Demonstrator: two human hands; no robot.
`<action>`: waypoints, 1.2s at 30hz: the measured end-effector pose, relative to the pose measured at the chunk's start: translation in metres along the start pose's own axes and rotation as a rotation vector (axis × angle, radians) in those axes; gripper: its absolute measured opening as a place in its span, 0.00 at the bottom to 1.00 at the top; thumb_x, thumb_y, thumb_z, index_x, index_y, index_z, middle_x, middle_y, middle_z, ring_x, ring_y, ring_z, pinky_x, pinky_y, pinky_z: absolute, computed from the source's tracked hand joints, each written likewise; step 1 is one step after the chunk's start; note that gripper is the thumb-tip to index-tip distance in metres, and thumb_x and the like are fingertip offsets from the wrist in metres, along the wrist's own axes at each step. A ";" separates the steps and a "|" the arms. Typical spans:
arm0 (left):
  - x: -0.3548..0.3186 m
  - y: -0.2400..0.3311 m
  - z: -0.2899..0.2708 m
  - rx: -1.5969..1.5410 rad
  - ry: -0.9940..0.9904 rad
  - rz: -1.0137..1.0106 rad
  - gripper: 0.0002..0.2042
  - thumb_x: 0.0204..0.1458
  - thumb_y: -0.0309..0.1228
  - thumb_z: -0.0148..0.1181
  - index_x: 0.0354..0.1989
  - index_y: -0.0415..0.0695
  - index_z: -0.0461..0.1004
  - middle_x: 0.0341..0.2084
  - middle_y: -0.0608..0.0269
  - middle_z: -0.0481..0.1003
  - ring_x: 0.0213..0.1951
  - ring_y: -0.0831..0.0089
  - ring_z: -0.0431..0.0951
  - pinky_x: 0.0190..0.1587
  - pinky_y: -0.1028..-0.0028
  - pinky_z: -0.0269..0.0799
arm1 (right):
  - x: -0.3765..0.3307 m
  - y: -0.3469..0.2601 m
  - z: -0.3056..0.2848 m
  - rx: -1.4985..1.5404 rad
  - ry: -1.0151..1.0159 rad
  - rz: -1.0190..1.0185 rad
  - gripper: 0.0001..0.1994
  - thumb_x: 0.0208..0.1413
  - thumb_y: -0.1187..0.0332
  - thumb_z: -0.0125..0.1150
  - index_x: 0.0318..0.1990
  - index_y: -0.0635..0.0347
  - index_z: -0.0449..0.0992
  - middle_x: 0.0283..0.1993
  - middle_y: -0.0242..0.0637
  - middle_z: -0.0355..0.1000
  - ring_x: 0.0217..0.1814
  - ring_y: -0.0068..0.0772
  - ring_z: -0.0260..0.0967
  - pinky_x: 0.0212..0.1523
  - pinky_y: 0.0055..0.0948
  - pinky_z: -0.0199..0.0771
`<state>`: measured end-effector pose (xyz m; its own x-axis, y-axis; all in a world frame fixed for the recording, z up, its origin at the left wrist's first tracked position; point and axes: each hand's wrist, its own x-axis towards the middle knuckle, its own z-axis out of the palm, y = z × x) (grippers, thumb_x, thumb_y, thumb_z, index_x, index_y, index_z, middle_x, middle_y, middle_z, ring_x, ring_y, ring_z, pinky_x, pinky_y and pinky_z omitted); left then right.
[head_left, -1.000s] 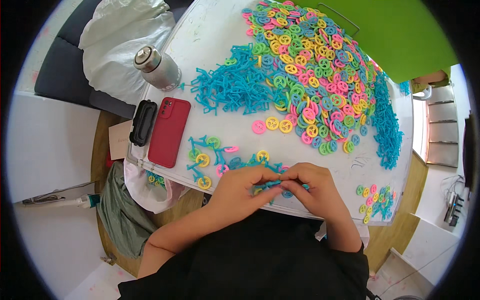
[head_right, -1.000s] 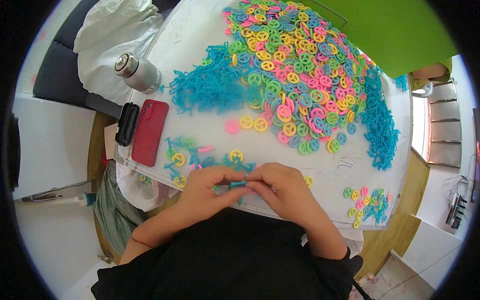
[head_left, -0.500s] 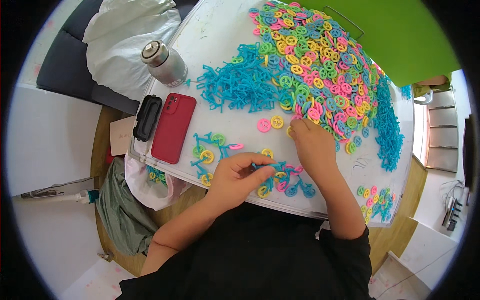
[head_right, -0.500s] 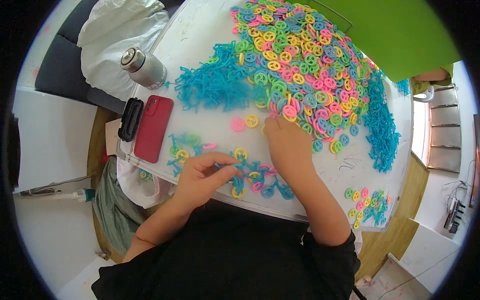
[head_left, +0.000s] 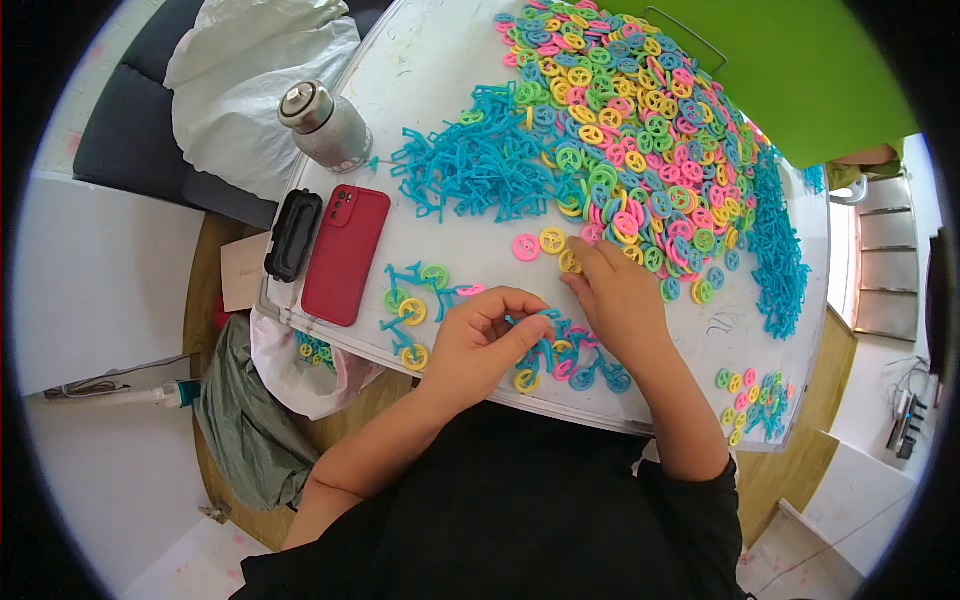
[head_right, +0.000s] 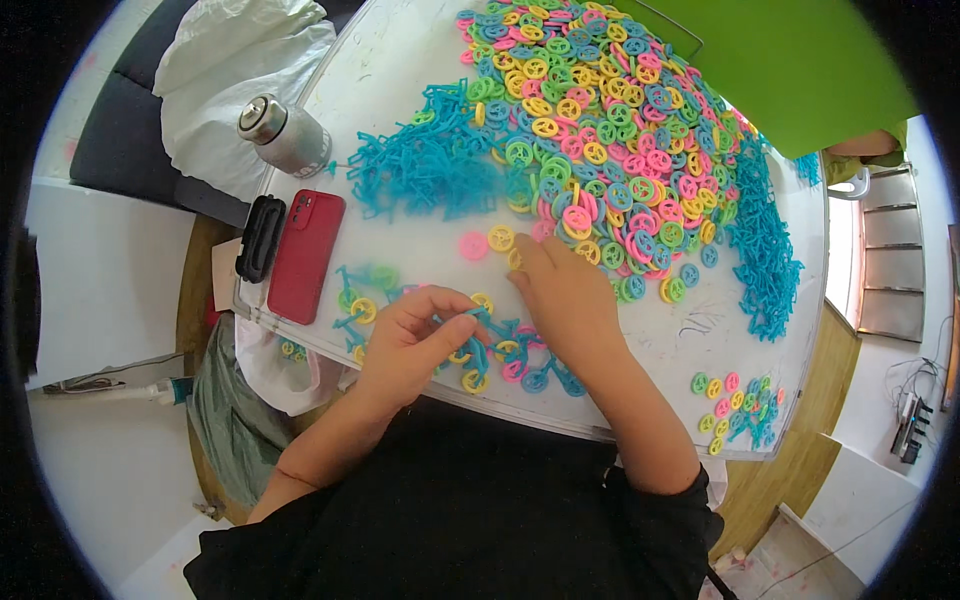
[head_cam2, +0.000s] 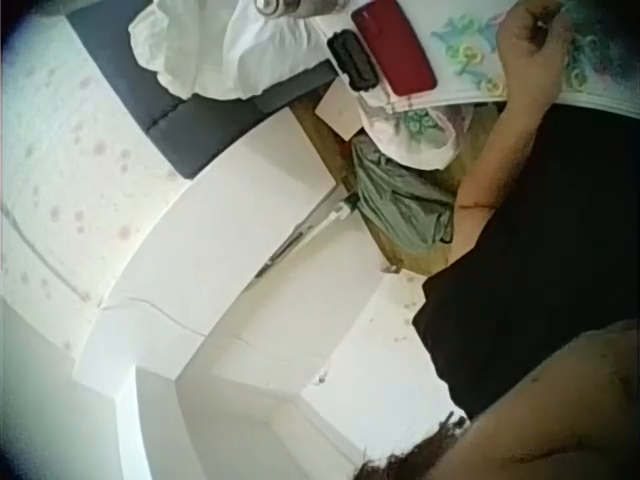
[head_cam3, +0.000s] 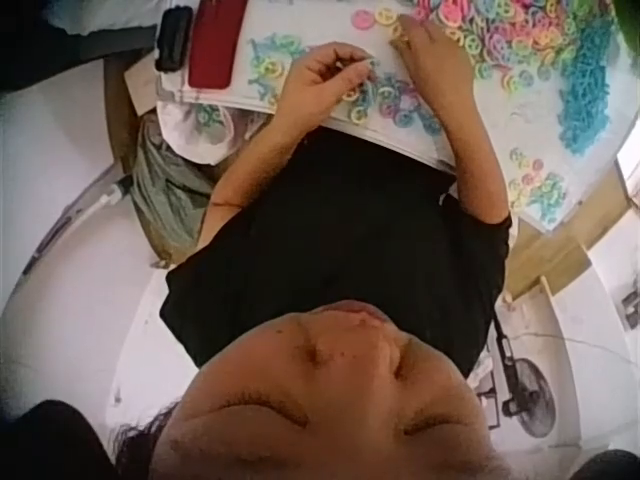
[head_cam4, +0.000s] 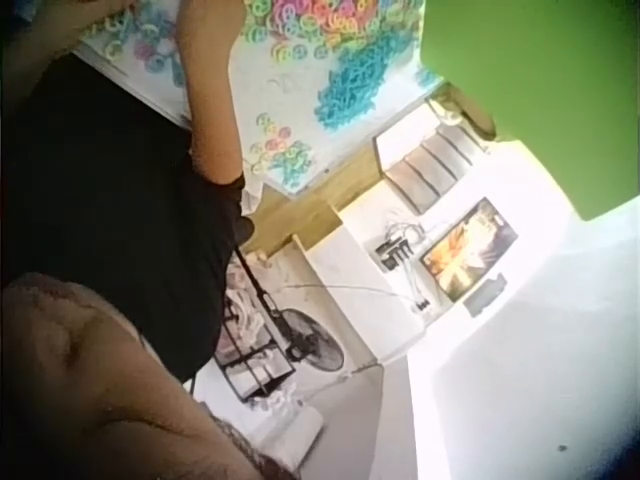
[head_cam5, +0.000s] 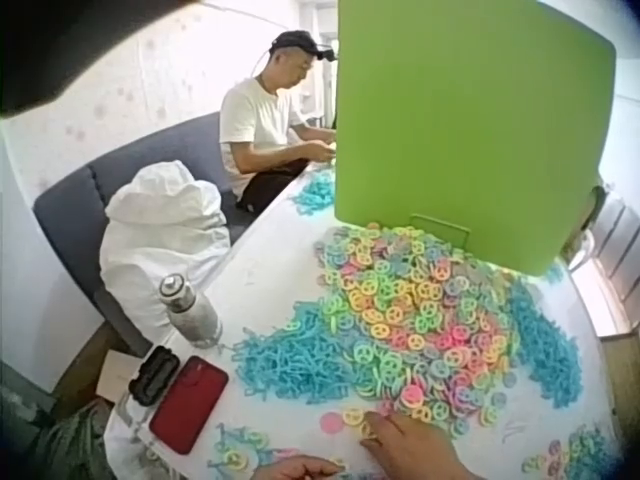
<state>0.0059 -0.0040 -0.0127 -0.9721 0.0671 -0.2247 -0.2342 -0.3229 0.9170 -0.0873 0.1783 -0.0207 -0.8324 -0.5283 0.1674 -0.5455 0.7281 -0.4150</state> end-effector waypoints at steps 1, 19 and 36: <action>0.000 0.000 0.002 -0.036 -0.004 0.004 0.08 0.60 0.25 0.60 0.46 0.37 0.75 0.36 0.65 0.79 0.37 0.83 0.78 0.40 0.81 0.73 | 0.000 0.001 0.001 0.000 0.000 0.000 0.17 0.51 0.69 0.67 0.49 0.56 0.75 0.39 0.39 0.72 0.36 0.46 0.74 0.35 0.39 0.75; 0.002 0.001 0.007 -0.130 0.015 0.005 0.08 0.60 0.22 0.59 0.47 0.39 0.75 0.36 0.63 0.79 0.39 0.76 0.80 0.40 0.77 0.73 | -0.022 -0.020 -0.039 1.396 -0.195 0.484 0.07 0.58 0.75 0.65 0.42 0.66 0.76 0.41 0.38 0.77 0.33 0.27 0.75 0.34 0.25 0.76; 0.004 -0.011 0.015 0.256 0.085 0.442 0.06 0.57 0.20 0.62 0.42 0.37 0.77 0.32 0.62 0.80 0.35 0.80 0.78 0.37 0.79 0.74 | -0.031 -0.040 -0.026 1.748 -0.048 0.535 0.06 0.62 0.68 0.62 0.38 0.62 0.75 0.48 0.43 0.78 0.41 0.21 0.70 0.42 0.22 0.68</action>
<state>0.0045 0.0136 -0.0184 -0.9771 -0.1035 0.1859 0.1928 -0.0612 0.9793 -0.0424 0.1769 0.0138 -0.8430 -0.4522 -0.2912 0.4889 -0.4185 -0.7654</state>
